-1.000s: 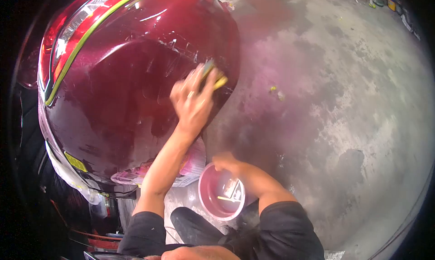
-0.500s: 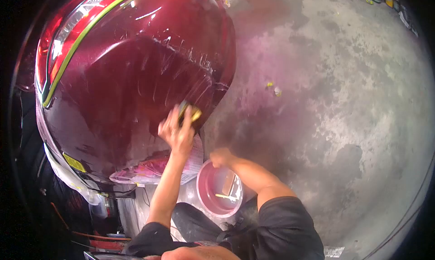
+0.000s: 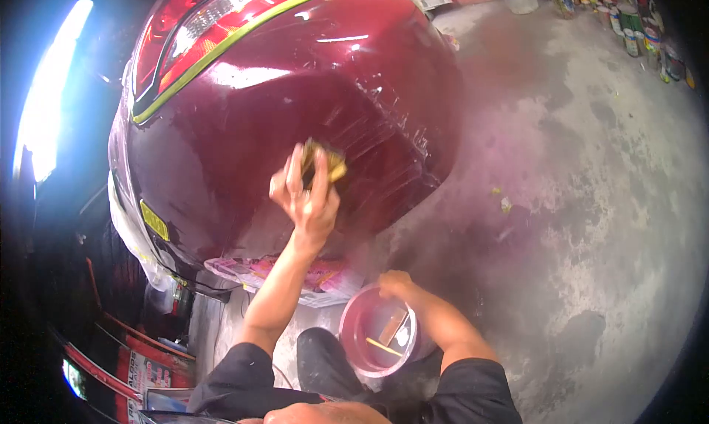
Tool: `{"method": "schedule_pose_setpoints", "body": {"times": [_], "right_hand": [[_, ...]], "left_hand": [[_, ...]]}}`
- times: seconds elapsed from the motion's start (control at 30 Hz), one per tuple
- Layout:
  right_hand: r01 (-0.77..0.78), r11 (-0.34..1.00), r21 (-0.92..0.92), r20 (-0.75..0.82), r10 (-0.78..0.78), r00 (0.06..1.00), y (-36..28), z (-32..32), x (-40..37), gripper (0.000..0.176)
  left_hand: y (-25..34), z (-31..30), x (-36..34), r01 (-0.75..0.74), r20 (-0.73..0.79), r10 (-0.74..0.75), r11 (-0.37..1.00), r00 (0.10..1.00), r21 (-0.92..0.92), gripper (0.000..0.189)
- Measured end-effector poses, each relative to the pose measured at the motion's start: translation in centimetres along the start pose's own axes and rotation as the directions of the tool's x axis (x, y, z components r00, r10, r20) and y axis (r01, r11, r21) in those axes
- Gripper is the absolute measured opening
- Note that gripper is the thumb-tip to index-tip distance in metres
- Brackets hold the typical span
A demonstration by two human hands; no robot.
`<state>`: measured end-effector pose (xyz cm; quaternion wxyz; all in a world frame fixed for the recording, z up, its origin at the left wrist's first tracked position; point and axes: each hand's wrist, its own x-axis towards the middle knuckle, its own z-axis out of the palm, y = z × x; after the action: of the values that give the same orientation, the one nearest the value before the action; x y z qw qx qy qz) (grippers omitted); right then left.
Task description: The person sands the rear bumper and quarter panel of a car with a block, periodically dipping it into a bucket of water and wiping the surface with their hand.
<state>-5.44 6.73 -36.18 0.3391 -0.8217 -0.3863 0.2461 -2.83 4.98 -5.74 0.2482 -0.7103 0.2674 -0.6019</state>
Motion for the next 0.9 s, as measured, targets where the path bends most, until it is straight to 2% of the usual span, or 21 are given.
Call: {"method": "schedule_pose_setpoints", "body": {"times": [0.03, 0.1, 0.13, 0.2, 0.23, 0.33, 0.37, 0.4, 0.43, 0.53, 0.6, 0.67, 0.77, 0.83, 0.87, 0.9], "right_hand": [[-0.011, 1.000, 0.001, -0.015, 0.011, 1.000, 0.1, 0.0, 0.2, 0.038], [-0.013, 1.000, 0.003, -0.038, 0.013, 0.999, -0.2, -0.1, 0.0, 0.039], [-0.002, 1.000, -0.011, -0.014, 0.002, 1.000, -0.5, 0.0, -0.1, 0.039], [-0.025, 1.000, -0.005, 0.054, 0.026, 0.998, -0.7, -1.0, 0.0, 0.038], [-0.015, 1.000, -0.025, 0.067, 0.017, 0.998, -0.5, -0.6, 0.0, 0.038], [0.028, 0.999, -0.040, -0.011, -0.028, 1.000, 0.2, -0.5, 0.2, 0.037], [0.021, 1.000, -0.021, 0.002, -0.021, 1.000, 0.1, -0.6, -0.2, 0.036], [0.010, 1.000, 0.004, 0.010, -0.010, 1.000, -0.1, -0.6, -0.3, 0.035], [-0.018, 0.999, -0.026, -0.037, 0.017, 0.999, -0.2, -0.1, 0.0, 0.035], [-0.020, 0.998, -0.067, 0.009, 0.021, 1.000, -0.4, 0.0, 0.5, 0.037], [0.007, 0.997, -0.072, 0.018, -0.006, 1.000, -0.5, -0.3, 0.2, 0.037], [0.046, 0.995, -0.089, 0.035, -0.043, 0.998, -0.2, -0.3, 0.6, 0.037], [0.046, 0.987, -0.151, -0.020, -0.049, 0.999, 0.5, 0.8, 1.0, 0.037], [0.059, 0.989, -0.137, -0.025, -0.063, 0.998, 0.3, 0.0, 0.6, 0.038], [0.071, 0.990, -0.119, -0.007, -0.072, 0.997, 0.1, 0.0, 0.2, 0.038], [0.033, 0.992, -0.120, 0.005, -0.033, 0.999, 0.4, 0.4, 0.9, 0.039]], "left_hand": [[1.3, 1.4, 3.5, 0.007, -0.077, -0.010, 0.999, 0.997, -0.032, 0.040], [3.7, 3.0, 9.8, 0.014, -0.046, -0.019, 0.995, 0.999, -0.094, 0.040], [4.3, 3.5, 11.5, -0.026, -0.004, 0.026, 0.995, 1.000, -0.096, 0.038], [3.2, 2.2, 10.9, -0.091, 0.005, 0.091, 0.994, 0.996, -0.067, 0.037], [1.7, 0.5, 8.6, -0.085, 0.058, 0.087, 0.996, 0.994, -0.041, 0.036], [-4.5, -3.7, -0.5, -0.026, 0.106, 0.016, 0.995, 0.994, 0.092, 0.040], [-6.4, -4.2, -3.1, -0.019, 0.104, 0.005, 0.990, 0.995, 0.136, 0.040], [-7.2, -3.4, -3.8, -0.028, 0.044, 0.024, 0.997, 0.999, 0.076, 0.044], [-6.5, -2.9, -1.3, -0.032, 0.036, 0.030, 0.998, 0.999, 0.052, 0.045], [-2.7, 0.0, 8.0, -0.033, -0.026, 0.032, 0.997, 0.999, -0.064, 0.045], [-1.5, 0.8, 11.0, -0.061, -0.028, 0.060, 0.995, 0.998, -0.073, 0.042], [-3.9, -1.4, 9.1, -0.138, 0.041, 0.141, 0.988, 0.989, -0.068, 0.041], [-9.8, -3.9, 0.3, -0.060, 0.050, 0.057, 0.997, 0.997, 0.046, 0.043], [-9.9, -4.3, 0.8, -0.013, 0.041, 0.013, 1.000, 0.999, 0.014, 0.047], [-9.5, -2.6, 1.7, -0.010, -0.047, 0.008, 0.999, 0.999, -0.031, 0.049], [-8.7, -1.7, 5.1, -0.026, -0.065, 0.023, 0.999, 0.998, -0.034, 0.047]]}}
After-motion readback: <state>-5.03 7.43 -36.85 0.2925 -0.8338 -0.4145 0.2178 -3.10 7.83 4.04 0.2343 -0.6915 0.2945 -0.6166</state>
